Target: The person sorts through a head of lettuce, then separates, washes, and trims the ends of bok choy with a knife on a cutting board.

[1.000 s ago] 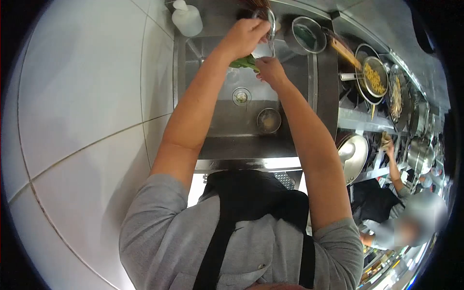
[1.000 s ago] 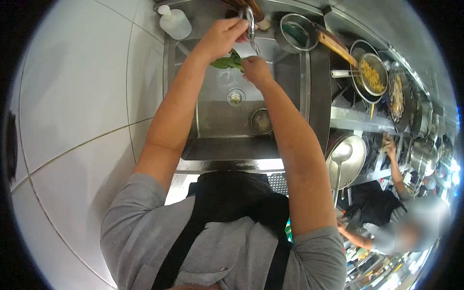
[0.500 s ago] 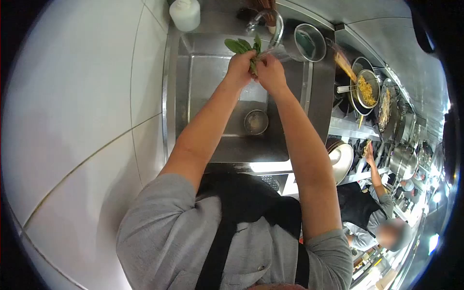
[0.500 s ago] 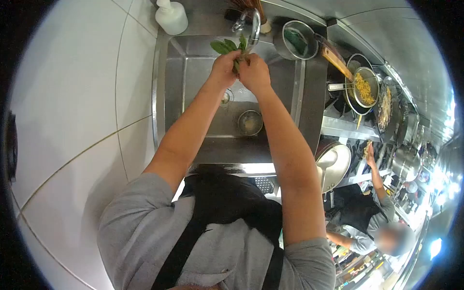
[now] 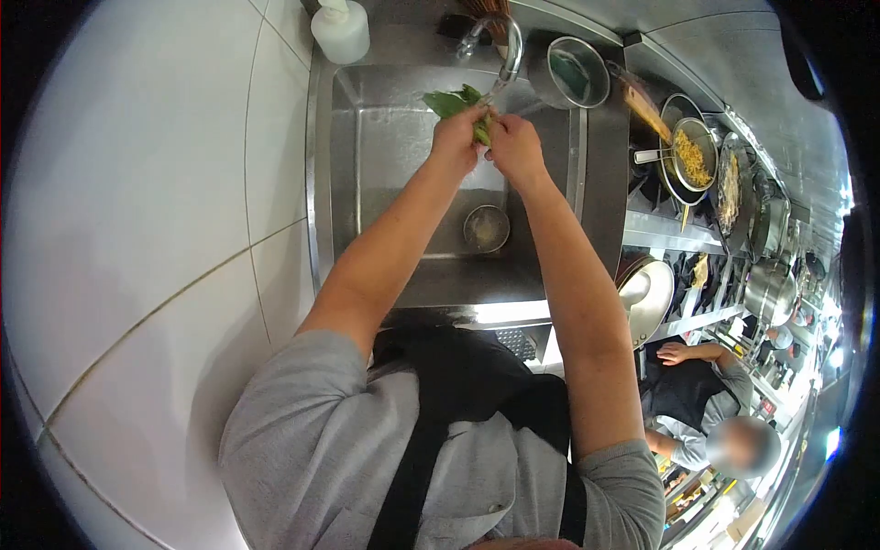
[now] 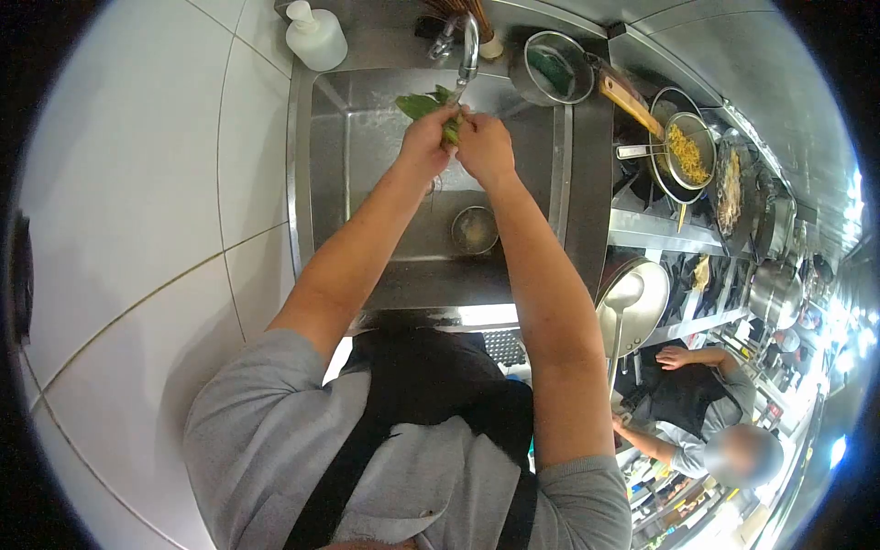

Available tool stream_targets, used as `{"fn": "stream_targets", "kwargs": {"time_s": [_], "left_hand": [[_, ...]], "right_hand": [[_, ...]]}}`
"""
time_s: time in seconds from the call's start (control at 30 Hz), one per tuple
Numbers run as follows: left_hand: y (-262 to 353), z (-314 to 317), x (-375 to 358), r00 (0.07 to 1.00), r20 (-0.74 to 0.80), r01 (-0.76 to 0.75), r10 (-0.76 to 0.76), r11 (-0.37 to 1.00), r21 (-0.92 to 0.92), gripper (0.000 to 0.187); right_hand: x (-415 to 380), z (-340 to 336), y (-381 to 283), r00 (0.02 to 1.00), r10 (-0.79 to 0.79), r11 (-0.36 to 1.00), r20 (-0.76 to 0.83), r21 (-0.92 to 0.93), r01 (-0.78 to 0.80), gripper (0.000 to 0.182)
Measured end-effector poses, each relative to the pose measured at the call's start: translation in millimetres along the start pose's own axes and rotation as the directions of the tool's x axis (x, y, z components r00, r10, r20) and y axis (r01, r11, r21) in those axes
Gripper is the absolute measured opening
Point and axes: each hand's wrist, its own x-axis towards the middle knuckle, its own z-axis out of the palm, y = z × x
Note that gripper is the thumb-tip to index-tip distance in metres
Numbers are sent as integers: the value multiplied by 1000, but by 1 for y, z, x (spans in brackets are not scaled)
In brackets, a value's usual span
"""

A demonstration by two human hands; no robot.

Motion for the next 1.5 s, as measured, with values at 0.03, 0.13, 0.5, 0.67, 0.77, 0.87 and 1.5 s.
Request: {"fn": "stream_targets", "kwargs": {"time_s": [0.03,0.13,0.5,0.67,0.77,0.87,1.5], "left_hand": [[3,1,2,1000,4,-2,2,1000,-2,13],[14,-5,12,1000,5,-13,13,990,139,14],[21,-34,43,988,131,-89,79,993,72,14],[41,-47,56,990,-9,-142,142,989,29,32],[36,-27,-2,998,-68,-11,16,997,79,70],[33,-9,-23,995,-61,85,-83,996,27,74],[56,-9,-40,958,39,-287,285,956,53,31]], "right_hand": [[0,-3,1,1000,-4,1000,-2,-3,4,43],[-5,-6,7,995,25,999,96,42,-29,44],[-10,-19,8,990,-21,999,141,50,14,38],[-2,-25,4,996,-61,998,66,13,60,35],[17,-16,11,993,-120,991,-10,-54,120,33],[18,-11,1,975,-209,969,-69,-148,197,32],[13,20,5,995,61,855,-78,518,-12,30]]}}
